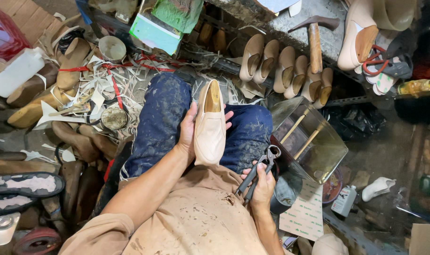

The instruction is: The person holds a beige slip-on shoe on their lap and uses pliers to pull and adjust the shoe's upper material along the sole edge. They repeatedly reposition the shoe and use a hammer to tap the sole area, continuing the process of shaping and securing the shoe components.

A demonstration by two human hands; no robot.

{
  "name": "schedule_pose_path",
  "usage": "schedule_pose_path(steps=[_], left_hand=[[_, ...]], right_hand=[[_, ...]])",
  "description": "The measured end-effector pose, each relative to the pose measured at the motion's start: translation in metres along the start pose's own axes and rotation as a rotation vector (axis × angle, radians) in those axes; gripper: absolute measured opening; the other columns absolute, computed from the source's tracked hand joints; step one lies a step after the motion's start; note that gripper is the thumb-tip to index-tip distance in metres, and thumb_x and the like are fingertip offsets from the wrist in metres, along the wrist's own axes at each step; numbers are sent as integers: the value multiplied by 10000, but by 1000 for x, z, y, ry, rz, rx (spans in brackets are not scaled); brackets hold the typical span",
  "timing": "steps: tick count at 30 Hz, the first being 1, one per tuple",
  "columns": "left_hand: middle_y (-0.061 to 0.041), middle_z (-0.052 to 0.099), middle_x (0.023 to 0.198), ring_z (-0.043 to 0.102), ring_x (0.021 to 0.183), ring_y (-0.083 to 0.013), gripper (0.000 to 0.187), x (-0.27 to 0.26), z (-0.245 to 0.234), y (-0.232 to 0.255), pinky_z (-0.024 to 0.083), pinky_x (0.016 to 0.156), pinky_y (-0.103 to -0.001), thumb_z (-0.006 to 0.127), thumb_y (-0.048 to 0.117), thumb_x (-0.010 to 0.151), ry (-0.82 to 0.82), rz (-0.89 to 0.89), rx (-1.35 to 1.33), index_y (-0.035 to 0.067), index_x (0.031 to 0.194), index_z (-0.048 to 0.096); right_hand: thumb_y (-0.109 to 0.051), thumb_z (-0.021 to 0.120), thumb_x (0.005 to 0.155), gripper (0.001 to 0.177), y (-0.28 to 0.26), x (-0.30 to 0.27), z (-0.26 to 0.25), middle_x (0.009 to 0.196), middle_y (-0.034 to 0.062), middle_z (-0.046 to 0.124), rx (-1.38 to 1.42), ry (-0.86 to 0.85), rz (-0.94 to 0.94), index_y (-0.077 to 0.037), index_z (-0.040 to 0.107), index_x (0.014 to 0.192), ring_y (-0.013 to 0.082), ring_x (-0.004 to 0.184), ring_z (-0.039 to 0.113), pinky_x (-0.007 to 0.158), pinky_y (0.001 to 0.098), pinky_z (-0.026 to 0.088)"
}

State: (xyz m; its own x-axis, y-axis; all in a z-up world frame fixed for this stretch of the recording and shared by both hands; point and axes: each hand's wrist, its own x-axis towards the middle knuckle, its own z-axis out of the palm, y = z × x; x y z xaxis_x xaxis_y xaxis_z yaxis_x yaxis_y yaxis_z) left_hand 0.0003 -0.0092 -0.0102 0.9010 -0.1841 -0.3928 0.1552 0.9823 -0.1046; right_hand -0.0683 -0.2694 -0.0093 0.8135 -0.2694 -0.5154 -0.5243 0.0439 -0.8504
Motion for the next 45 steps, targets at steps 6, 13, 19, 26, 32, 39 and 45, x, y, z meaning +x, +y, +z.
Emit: schedule_pose_path(steps=[6,13,19,26,32,39,45], left_hand=[[-162,634,1341,530,1352,-452,634,2,-6,-4,362,1186,-597,579,459,942,-8,-11,-42,20,1399,573],[-286,66,1658,500,1373,-549,882,-134,95,-16,410,1115,-657,315,701,967,189,-406,137,188,1598,-27],[17,642,757,551,641,-107,132,-106,71,-1,460,618,-288,678,240,909,250,587,1613,138,835,639],[6,610,876,624,751,-207,325,-32,74,1,486,685,-406,719,452,844,361,814,1876,174,926,572],[-29,660,834,651,746,-248,109,-30,72,6,485,685,-409,625,229,907,260,862,1874,132,861,604],[28,713,782,649,667,-163,136,-33,69,2,487,658,-333,622,254,895,344,810,1743,148,810,631],[-33,714,1290,666,1155,-182,649,-32,48,-10,485,961,-329,723,336,763,40,326,1702,128,1358,569]], right_hand=[[-287,548,1032,323,-9,-5,5,775,215,709,-19,19,11,-8,628,1174,252,598,691,503,316,553],[-258,659,939,358,-51,-44,14,694,81,654,-63,-59,199,-98,671,1259,197,559,657,475,320,542],[-224,640,935,545,-82,-58,21,804,75,595,-239,-207,-6,-75,595,1458,149,754,573,738,280,466],[-187,641,947,456,-80,-50,13,905,31,540,-382,-214,-134,-59,673,1384,121,739,527,710,271,532],[-227,648,926,472,-73,-55,12,763,56,601,-437,-169,-35,-107,689,1381,143,712,593,709,272,492],[-311,617,937,441,-87,-62,17,806,0,662,-636,-211,-195,-112,707,1321,125,781,654,821,280,496],[-289,598,960,414,-95,-58,0,834,32,598,-542,-279,-117,-55,677,1291,143,725,599,739,306,493]])
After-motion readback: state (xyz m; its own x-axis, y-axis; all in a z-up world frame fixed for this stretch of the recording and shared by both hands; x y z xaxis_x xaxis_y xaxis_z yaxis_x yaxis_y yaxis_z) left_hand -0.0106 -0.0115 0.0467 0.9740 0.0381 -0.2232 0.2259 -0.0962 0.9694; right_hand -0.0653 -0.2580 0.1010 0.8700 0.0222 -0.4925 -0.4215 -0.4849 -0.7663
